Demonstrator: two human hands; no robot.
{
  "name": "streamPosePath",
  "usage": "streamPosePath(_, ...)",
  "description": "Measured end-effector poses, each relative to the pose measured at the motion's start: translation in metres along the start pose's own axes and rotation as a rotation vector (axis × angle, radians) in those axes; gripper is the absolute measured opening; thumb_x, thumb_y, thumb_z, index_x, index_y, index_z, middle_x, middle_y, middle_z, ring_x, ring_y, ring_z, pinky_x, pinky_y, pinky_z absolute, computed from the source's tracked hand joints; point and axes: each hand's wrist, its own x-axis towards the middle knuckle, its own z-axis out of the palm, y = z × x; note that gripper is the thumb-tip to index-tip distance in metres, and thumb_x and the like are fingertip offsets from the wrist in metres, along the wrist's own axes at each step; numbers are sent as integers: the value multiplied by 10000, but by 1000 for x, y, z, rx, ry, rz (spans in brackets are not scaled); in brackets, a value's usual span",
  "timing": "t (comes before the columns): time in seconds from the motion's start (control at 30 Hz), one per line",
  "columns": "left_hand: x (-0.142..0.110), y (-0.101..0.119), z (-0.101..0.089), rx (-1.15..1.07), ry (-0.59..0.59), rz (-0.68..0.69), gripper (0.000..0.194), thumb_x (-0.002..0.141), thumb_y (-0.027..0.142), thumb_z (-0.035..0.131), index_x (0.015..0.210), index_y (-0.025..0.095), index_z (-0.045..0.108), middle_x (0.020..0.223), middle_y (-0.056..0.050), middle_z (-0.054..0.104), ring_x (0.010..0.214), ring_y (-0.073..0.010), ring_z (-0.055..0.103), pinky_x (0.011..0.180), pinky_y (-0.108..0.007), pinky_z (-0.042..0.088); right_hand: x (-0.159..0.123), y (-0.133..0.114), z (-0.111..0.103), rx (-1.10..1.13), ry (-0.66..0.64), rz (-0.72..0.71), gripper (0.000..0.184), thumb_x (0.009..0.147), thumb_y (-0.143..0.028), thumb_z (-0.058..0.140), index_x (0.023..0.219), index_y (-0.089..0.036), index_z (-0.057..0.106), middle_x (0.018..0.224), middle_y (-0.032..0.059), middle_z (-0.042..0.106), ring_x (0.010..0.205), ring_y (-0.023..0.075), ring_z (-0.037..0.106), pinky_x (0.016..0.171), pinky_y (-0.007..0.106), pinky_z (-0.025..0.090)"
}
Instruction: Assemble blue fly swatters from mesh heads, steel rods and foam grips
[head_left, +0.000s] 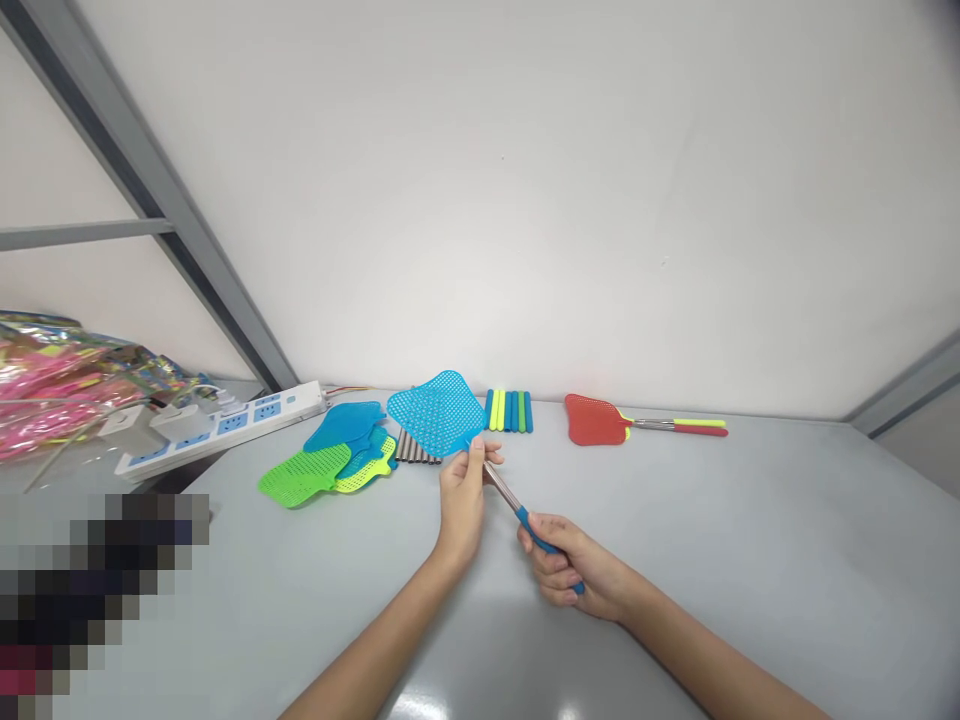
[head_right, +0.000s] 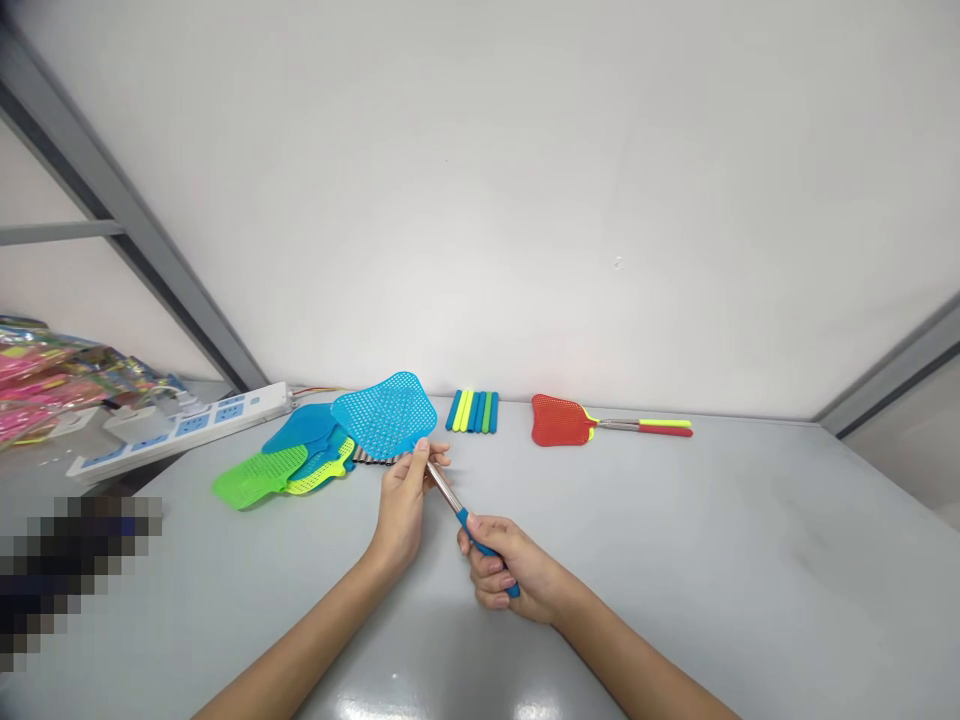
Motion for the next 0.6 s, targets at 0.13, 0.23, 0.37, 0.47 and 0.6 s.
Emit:
streamPosePath(0.13,-1,0,0,7,-2,1,328,709,444,501,733,143,630,731,-40,607,713,-135,546,628,-227,419,1,0,-1,10,-4,-14,264,795,-397,436,714,-149,484,425,-104,223,319,14,96,305,154,137)
streamPosePath(0.23,-1,1,0,17,-16,-15,344,722,446,483,755,139,633,735,-51,615,714,-139,548,628,-236,426,1,2,-2,21,-10,-24,256,803,-382,430,731,-146,497,428,-102,229,318,15,106,308,157,143)
streamPosePath(0.37,-2,0,1,36,-48,-22,348,731,436,477,773,129,635,759,-65,625,696,-140,553,602,-238,431,2,3,-4,36,-4,-47,239,806,-361,434,771,-142,524,435,-97,255,320,16,128,319,161,156)
streamPosePath(0.47,-2,-1,1,41,-59,-31,337,730,428,482,758,130,636,729,-56,626,653,-130,550,593,-238,430,0,1,-7,44,-1,-39,248,805,-352,440,810,-130,550,438,-91,279,320,18,156,334,168,178)
streamPosePath(0.6,-3,1,1,4,-58,-54,321,703,420,520,743,125,640,725,-51,620,629,-117,535,590,-235,429,-3,-7,-13,113,19,7,297,804,-349,434,899,-102,568,486,-55,367,362,39,294,409,196,289)
